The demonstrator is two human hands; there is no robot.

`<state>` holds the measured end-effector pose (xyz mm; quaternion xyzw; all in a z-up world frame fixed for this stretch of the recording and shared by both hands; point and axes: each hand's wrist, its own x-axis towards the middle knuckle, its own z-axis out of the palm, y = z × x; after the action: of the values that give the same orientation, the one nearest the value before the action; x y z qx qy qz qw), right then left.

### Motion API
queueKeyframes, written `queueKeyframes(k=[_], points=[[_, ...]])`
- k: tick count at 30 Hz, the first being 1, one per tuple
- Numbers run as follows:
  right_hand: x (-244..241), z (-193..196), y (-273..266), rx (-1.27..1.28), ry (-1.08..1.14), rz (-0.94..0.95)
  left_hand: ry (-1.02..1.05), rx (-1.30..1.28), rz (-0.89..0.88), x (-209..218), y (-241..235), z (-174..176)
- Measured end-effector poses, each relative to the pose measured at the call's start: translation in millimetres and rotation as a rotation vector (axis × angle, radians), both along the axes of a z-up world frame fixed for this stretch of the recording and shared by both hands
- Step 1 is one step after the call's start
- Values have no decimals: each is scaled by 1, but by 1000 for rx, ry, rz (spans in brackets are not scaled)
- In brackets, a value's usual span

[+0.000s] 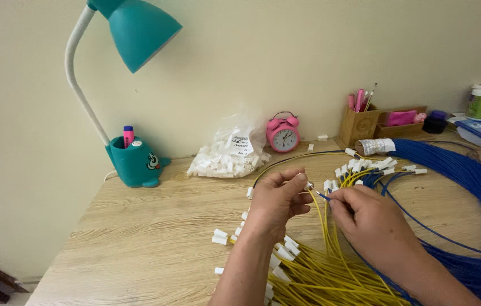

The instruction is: The person assembles fiber optic patch cords by hand. They repeatedly pick up yellow and blue cables and white plastic connectors, then insert the cable ends into the connectors. The completed cables are placed on the desk.

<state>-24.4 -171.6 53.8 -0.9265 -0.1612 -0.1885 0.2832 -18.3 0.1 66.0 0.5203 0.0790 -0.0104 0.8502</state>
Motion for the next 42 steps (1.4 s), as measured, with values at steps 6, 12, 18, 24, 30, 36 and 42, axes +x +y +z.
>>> queueKeyframes(k=[6,12,18,24,30,36,42], points=[[3,-5,0,39,-108,17,-52,54,6,1,-17,-4],[6,-12,-1,72,-175,10,-87,-55,65,9,-31,-19],[5,-5,0,44,-136,-24,-90,-55,24,8,-35,-21],[39,-11,-26,-58,132,-233,35,1012,-32,-35,10,53],[53,-3,-48,-440,344,-392,184,1698,-208,7,54,-14],[-7,36,-7,-439,209,-11,114,1844,-263,7,56,-36],[-63,25,15,-871,626,622,139,1912,-233,9,54,-31]])
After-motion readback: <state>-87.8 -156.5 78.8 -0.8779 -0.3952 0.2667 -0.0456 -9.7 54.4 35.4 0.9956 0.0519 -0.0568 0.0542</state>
